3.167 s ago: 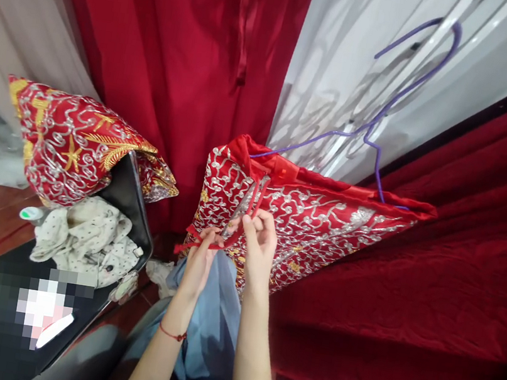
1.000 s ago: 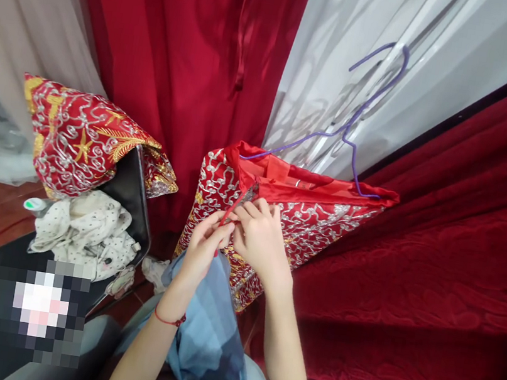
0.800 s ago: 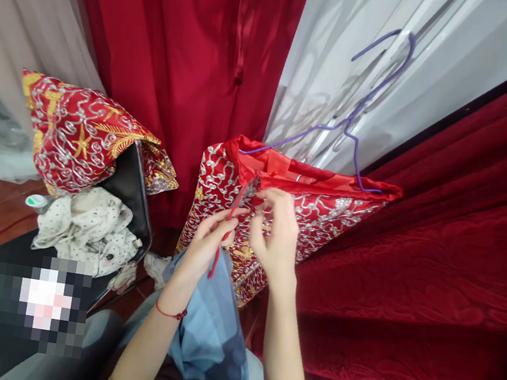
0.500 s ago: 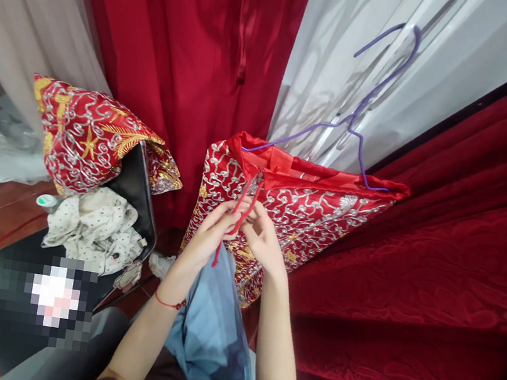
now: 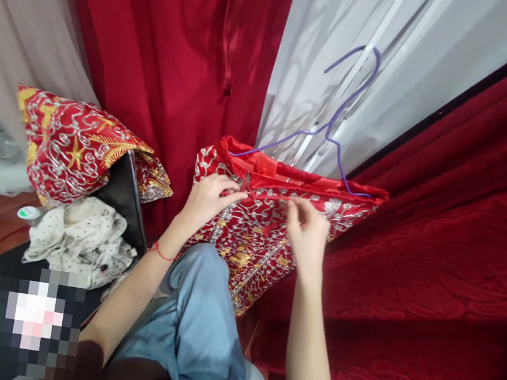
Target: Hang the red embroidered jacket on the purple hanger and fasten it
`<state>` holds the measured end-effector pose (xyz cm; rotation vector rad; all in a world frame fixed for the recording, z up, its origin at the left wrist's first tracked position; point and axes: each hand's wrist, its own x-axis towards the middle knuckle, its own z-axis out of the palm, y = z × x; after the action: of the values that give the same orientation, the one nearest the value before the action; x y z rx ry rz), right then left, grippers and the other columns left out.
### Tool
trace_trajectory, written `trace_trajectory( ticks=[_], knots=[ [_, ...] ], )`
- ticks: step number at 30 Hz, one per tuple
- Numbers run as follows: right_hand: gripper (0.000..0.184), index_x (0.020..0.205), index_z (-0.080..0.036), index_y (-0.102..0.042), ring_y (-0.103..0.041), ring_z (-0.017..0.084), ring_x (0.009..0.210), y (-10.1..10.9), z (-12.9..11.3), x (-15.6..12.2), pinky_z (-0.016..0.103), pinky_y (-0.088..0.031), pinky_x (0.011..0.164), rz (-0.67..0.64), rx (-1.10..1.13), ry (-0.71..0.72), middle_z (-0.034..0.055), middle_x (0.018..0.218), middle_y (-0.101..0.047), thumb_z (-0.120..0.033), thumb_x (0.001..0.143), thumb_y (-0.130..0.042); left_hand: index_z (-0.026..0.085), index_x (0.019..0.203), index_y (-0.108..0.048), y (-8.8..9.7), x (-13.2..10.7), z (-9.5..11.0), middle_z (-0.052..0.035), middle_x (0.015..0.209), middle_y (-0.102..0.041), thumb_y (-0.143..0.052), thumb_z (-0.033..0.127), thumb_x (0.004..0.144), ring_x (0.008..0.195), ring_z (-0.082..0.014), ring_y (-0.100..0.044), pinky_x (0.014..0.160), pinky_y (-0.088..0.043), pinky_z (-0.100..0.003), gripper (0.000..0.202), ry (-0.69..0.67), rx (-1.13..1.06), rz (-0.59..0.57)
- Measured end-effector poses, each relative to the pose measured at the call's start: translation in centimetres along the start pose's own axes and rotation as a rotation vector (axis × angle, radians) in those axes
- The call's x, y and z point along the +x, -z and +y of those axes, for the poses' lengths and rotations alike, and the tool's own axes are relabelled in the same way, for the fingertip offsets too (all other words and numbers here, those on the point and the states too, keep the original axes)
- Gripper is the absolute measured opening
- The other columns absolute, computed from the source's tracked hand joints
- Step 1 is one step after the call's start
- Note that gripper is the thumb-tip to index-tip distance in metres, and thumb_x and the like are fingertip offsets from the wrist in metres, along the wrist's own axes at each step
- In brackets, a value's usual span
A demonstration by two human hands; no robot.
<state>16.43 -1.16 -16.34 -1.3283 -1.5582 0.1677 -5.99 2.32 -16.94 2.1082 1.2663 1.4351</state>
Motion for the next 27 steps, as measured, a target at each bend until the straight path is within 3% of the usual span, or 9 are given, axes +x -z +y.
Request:
trace_trajectory(
  ticks=[2,3,6,8,12,15,20,23,27],
  knots=[
    [0.025,0.091,-0.018,-0.066,-0.069,0.021,0.069,0.8,0.9,0.6,0.034,-0.052,0.069,0.181,-0.009,-0.055,0.0085,0.08,-0.073,-0.037,0.091,-0.05,0.023,0.073,-0.074,0.6,1.6,0.0,-0.0034,0.077,-0.067,-0.072,0.045,0.081,0.077,-0.0192,-0.056,0.075,-0.04,-0.029,0.024,-0.038,0.027,0.044],
    [0.024,0.091,-0.018,-0.065,-0.069,0.021,0.07,1.0,1.1,0.9,0.034,-0.053,0.069,0.174,0.016,-0.066,0.0087,0.08,-0.073,-0.036,0.09,-0.05,0.023,0.074,-0.074,0.9,2.2,0.1,-0.0034,0.077,-0.067,-0.072,0.046,0.081,0.077,-0.0193,-0.056,0.073,-0.039,-0.028,0.024,-0.055,0.031,0.054],
    [0.022,0.098,-0.018,-0.063,-0.069,0.019,0.07,0.4,0.5,1.8,0.03,-0.052,0.063,-0.108,0.102,-0.008,0.0079,0.086,-0.073,-0.034,0.087,-0.053,0.026,0.087,-0.074,1.6,3.7,0.9,-0.0009,0.074,-0.065,-0.077,0.046,0.076,0.073,-0.0175,-0.054,0.066,-0.035,-0.025,0.024,-0.094,0.03,0.037],
    [0.027,0.108,-0.018,-0.061,-0.066,0.016,0.068,-0.5,-0.7,2.9,0.029,-0.051,0.062,-0.218,0.122,0.064,0.0066,0.09,-0.072,-0.033,0.086,-0.056,0.027,0.095,-0.072,1.8,4.2,1.4,0.001,0.072,-0.064,-0.079,0.044,0.074,0.069,-0.0161,-0.053,0.064,-0.033,-0.024,0.028,-0.1,0.04,0.031],
    [0.026,0.106,-0.019,-0.059,-0.063,0.014,0.066,-2.4,-3.3,5.4,0.028,-0.05,0.064,-0.166,0.116,0.156,0.0039,0.086,-0.07,-0.035,0.086,-0.057,0.025,0.093,-0.07,1.5,5.0,1.3,0.0005,0.075,-0.065,-0.072,0.037,0.082,0.071,-0.0164,-0.055,0.068,-0.036,-0.025,0.016,-0.113,0.095,0.036],
    [0.02,0.098,-0.019,-0.06,-0.064,0.017,0.075,-3.6,-4.3,6.2,0.03,-0.051,0.07,-0.207,0.024,0.224,0.0047,0.085,-0.069,-0.034,0.085,-0.06,0.022,0.085,-0.069,1.2,5.5,0.4,-0.001,0.077,-0.066,-0.068,0.031,0.085,0.071,-0.0172,-0.057,0.074,-0.039,-0.028,0.008,-0.151,0.114,-0.002],
    [0.013,0.093,-0.017,-0.065,-0.066,0.021,0.08,-5.4,-5.1,5.5,0.033,-0.049,0.076,-0.224,-0.158,0.22,0.0087,0.091,-0.072,-0.025,0.09,-0.054,0.021,0.092,-0.069,1.3,5.6,0.0,-0.0047,0.094,-0.071,-0.055,0.034,0.094,0.085,-0.0192,-0.063,0.078,-0.042,-0.028,0.02,-0.202,0.084,-0.043],
    [0.022,0.095,-0.017,-0.067,-0.068,0.022,0.083,-5.2,-5.0,5.7,0.035,-0.05,0.081,-0.189,-0.139,0.194,0.0099,0.092,-0.073,-0.017,0.092,-0.045,0.021,0.093,-0.068,1.9,5.4,0.4,-0.0049,0.095,-0.07,-0.049,0.035,0.097,0.086,-0.0189,-0.062,0.076,-0.041,-0.026,0.024,-0.201,0.151,-0.017],
    [0.023,0.088,-0.017,-0.066,-0.071,0.022,0.083,-3.5,-3.8,6.8,0.036,-0.052,0.085,-0.218,-0.001,0.091,0.0091,0.086,-0.074,-0.017,0.091,-0.044,0.02,0.084,-0.064,2.4,5.3,0.0,-0.0036,0.082,-0.065,-0.048,0.035,0.097,0.073,-0.0164,-0.057,0.069,-0.039,-0.026,0.026,-0.087,0.239,0.115]
  ],
)
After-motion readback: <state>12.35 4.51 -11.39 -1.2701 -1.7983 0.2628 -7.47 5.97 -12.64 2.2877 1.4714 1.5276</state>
